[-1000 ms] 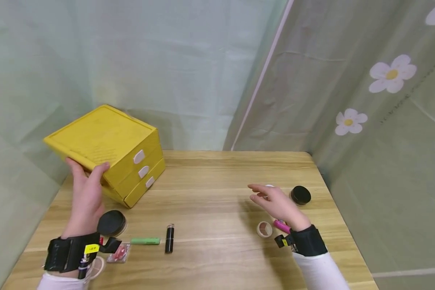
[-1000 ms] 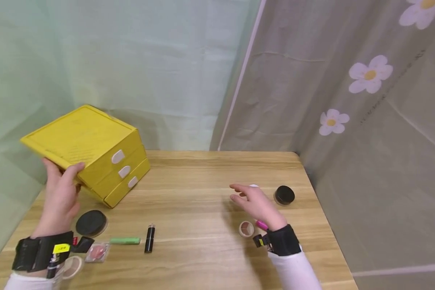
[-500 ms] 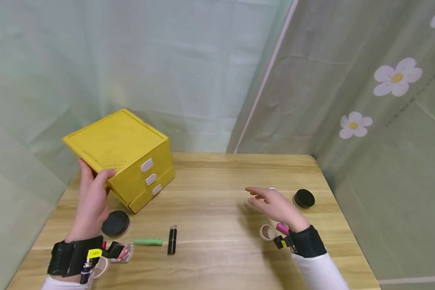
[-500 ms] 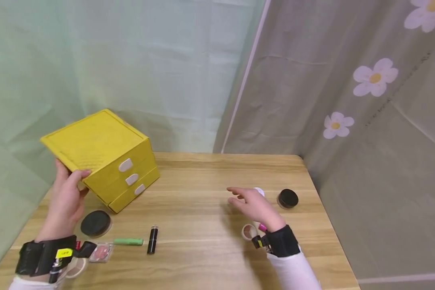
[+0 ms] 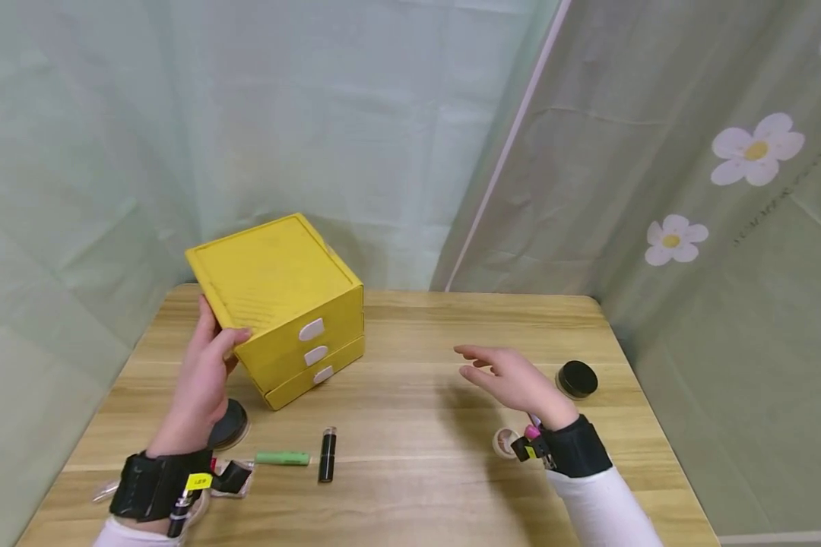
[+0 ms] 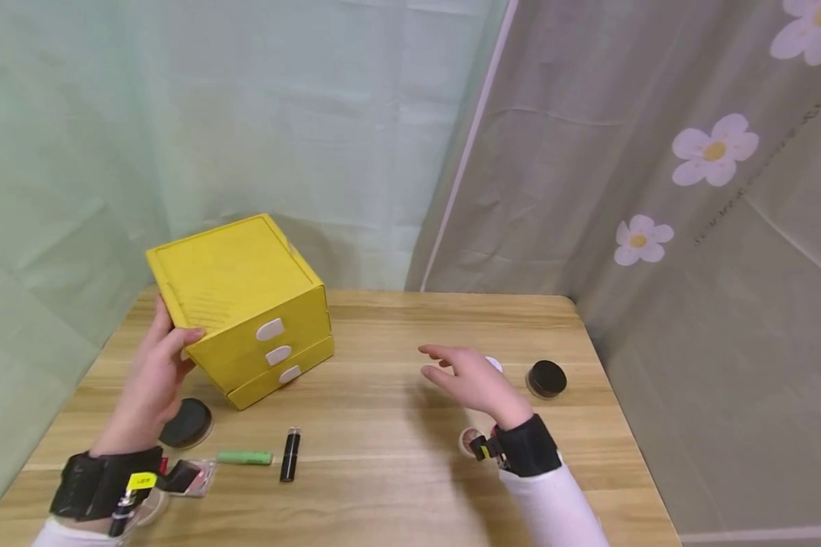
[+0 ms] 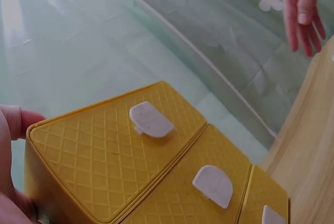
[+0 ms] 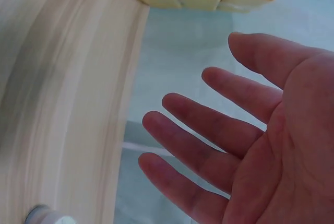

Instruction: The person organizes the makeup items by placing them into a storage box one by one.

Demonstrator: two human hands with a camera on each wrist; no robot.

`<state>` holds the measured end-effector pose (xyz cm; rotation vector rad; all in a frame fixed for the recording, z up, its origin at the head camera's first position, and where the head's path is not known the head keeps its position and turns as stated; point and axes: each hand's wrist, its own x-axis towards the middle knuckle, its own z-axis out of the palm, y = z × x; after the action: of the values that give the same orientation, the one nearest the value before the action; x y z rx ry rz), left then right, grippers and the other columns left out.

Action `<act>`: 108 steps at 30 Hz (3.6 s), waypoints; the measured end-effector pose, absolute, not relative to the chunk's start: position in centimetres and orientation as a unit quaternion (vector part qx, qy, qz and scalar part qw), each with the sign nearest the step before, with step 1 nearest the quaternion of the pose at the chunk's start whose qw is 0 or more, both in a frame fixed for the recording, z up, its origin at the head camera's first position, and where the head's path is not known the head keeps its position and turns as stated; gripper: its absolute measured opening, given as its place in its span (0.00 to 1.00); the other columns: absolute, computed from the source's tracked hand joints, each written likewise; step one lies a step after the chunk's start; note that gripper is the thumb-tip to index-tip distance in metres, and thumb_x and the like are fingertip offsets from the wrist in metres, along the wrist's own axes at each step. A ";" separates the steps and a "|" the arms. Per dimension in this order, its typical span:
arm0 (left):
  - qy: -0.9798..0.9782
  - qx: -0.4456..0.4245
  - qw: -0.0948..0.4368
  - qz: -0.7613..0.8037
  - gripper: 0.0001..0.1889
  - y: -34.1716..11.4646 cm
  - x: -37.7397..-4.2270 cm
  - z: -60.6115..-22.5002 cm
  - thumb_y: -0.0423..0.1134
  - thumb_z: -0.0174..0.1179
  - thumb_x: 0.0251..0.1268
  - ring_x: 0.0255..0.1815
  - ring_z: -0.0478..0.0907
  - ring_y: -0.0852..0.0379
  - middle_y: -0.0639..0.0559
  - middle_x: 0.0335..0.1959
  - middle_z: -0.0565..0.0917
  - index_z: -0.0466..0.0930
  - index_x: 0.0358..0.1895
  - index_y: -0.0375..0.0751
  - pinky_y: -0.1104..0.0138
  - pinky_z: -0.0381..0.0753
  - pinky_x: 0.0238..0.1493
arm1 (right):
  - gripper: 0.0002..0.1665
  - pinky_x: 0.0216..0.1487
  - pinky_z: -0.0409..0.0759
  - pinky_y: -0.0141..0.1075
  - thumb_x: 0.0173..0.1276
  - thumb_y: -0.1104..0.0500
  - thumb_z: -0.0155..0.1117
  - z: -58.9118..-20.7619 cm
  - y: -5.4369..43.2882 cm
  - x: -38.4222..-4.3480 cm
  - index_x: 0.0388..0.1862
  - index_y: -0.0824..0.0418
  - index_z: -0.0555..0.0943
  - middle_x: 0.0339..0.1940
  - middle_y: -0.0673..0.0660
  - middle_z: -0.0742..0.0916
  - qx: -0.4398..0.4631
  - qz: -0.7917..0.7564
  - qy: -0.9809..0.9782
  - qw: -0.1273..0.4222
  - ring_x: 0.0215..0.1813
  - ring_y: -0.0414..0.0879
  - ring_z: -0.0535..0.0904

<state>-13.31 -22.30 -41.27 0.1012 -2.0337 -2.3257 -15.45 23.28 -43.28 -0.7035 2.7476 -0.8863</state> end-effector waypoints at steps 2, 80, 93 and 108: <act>-0.665 0.023 0.021 -0.746 0.46 -22.0 -13.4 -41.3 0.36 0.46 0.85 0.85 0.29 0.58 0.66 0.87 0.26 0.23 0.85 0.69 0.33 0.28 0.79 | 0.28 0.64 0.82 0.55 0.84 0.47 0.61 -43.0 22.9 -15.7 0.76 0.56 0.79 0.68 0.54 0.87 -0.234 -0.300 0.921 0.081 0.64 0.55 0.85; -0.734 -0.116 -0.052 -0.667 0.39 -8.6 -22.3 -42.7 0.51 0.59 0.83 0.84 0.57 0.52 0.52 0.87 0.54 0.51 0.86 0.45 0.57 0.65 0.77 | 0.35 0.63 0.83 0.53 0.86 0.40 0.55 -41.6 22.0 -17.3 0.78 0.63 0.76 0.83 0.55 0.71 0.009 -0.596 0.802 -0.024 0.72 0.56 0.78; -0.732 -0.091 -0.049 -0.674 0.40 -9.3 -21.9 -42.3 0.51 0.61 0.81 0.83 0.58 0.54 0.52 0.86 0.56 0.52 0.86 0.48 0.57 0.66 0.77 | 0.27 0.57 0.78 0.46 0.88 0.46 0.54 -41.6 19.5 -15.2 0.73 0.63 0.75 0.64 0.60 0.82 0.066 -0.653 0.744 -0.121 0.63 0.54 0.77; -0.720 -0.068 -0.082 -0.685 0.41 -9.4 -22.2 -42.1 0.53 0.63 0.79 0.77 0.68 0.50 0.48 0.85 0.61 0.54 0.87 0.54 0.53 0.78 0.67 | 0.35 0.37 0.78 0.32 0.83 0.36 0.58 -44.5 14.4 -13.6 0.62 0.65 0.87 0.37 0.54 0.91 0.072 -0.739 0.666 0.074 0.37 0.44 0.85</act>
<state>-22.25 -9.43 -42.09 -0.2263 -2.3896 -2.2730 -13.64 14.43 -44.53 0.2159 1.9989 -2.2166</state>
